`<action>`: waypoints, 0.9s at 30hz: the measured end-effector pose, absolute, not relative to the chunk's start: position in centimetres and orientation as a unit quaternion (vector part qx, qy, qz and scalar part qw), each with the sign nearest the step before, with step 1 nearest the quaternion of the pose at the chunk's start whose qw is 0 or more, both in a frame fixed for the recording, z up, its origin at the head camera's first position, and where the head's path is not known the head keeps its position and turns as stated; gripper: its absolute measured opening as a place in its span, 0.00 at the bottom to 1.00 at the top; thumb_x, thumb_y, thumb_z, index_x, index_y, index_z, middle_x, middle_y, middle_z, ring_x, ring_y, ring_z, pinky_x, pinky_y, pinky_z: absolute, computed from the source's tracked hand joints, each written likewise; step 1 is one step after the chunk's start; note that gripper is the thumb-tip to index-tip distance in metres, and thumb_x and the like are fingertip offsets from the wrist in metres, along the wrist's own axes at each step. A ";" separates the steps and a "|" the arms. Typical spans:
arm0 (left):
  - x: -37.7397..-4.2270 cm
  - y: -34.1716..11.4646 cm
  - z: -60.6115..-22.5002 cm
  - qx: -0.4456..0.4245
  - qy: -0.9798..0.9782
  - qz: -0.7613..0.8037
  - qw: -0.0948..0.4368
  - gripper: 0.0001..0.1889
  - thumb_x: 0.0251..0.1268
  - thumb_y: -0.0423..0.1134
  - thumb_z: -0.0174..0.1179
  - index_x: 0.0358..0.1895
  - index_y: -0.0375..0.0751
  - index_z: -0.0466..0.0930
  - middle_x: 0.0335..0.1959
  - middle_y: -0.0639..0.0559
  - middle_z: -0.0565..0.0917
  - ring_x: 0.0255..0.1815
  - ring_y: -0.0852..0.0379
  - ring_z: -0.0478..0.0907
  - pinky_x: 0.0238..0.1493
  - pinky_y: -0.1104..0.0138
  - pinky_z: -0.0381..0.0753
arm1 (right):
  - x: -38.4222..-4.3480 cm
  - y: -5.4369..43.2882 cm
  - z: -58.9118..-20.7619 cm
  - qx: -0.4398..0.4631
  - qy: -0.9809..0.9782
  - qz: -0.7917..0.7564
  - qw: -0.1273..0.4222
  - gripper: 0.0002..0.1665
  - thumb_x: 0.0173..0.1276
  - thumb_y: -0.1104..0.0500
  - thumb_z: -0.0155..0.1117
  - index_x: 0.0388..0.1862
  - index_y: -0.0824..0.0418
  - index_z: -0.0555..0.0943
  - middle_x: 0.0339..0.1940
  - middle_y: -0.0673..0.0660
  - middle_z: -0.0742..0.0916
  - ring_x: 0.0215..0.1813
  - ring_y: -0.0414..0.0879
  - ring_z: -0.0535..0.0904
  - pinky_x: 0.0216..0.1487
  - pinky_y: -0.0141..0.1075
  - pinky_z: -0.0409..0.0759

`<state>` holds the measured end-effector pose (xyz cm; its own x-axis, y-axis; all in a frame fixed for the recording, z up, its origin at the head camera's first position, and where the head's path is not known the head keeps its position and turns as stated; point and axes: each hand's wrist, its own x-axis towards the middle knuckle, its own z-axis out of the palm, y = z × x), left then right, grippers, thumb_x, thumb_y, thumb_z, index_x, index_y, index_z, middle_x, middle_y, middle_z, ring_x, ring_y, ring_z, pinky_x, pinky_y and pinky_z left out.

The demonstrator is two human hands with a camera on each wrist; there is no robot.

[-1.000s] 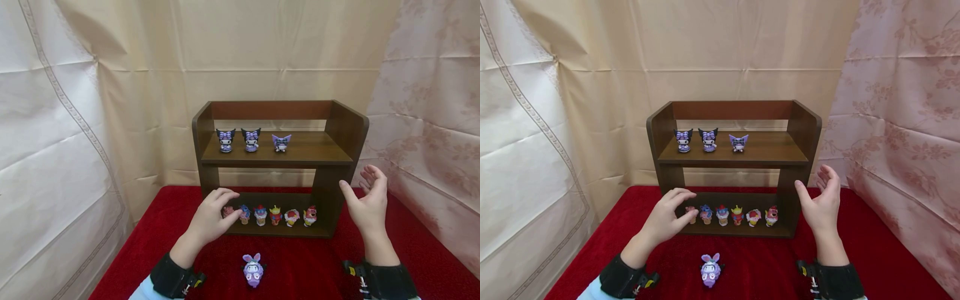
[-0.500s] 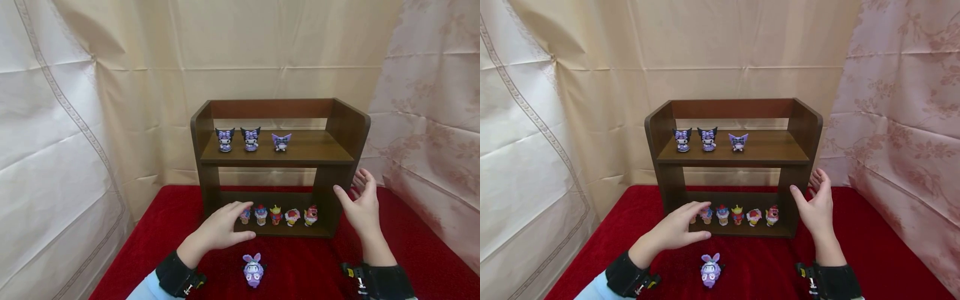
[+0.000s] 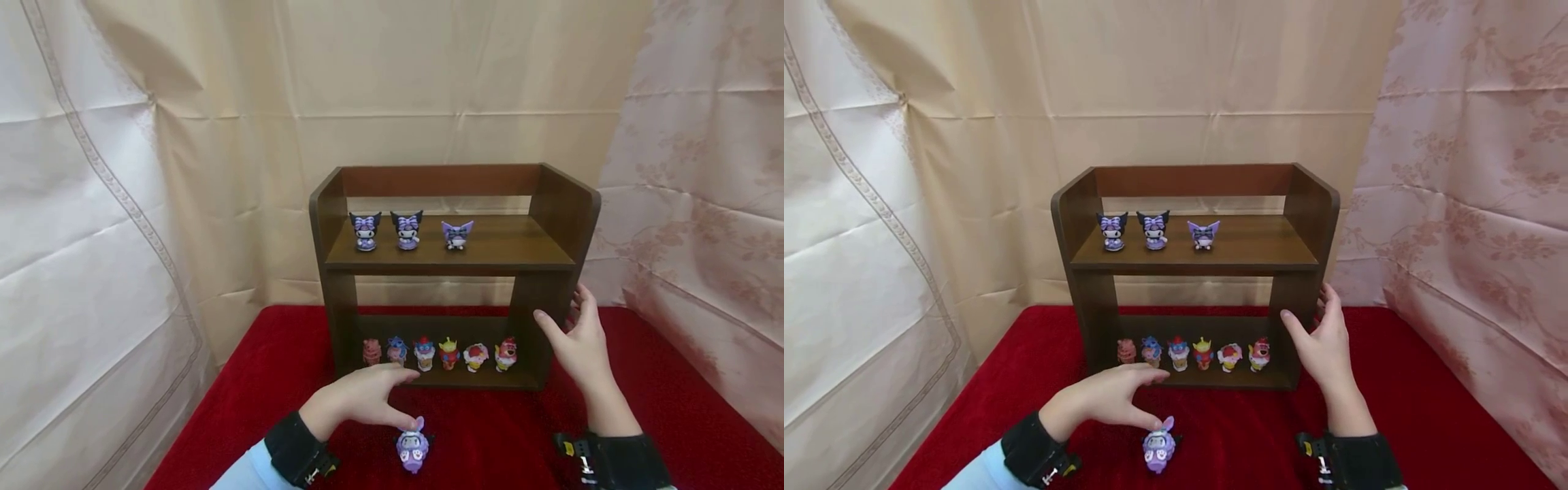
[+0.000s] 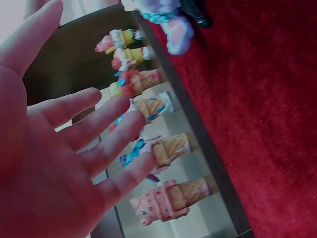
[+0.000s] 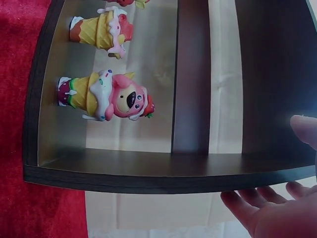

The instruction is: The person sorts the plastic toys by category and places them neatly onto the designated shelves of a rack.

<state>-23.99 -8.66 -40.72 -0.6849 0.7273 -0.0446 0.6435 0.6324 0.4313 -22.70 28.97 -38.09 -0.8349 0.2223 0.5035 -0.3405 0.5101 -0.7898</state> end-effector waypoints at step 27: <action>-23.9 -7.8 -42.9 0.388 0.858 0.213 0.260 0.24 0.60 0.55 0.72 0.57 0.49 0.86 0.43 0.67 0.85 0.42 0.72 0.79 0.46 0.70 0.80 | -23.8 29.3 -40.0 0.034 -0.853 0.398 0.335 0.23 0.78 0.65 0.53 0.68 0.69 0.68 0.57 0.76 0.81 0.57 0.72 0.78 0.52 0.65 0.75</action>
<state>-23.91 -7.83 -42.90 -0.5634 0.7767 -0.2817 0.5551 0.6084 0.5672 -23.78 29.28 -40.05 -0.7731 0.2081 0.5991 -0.3253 0.6808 -0.6563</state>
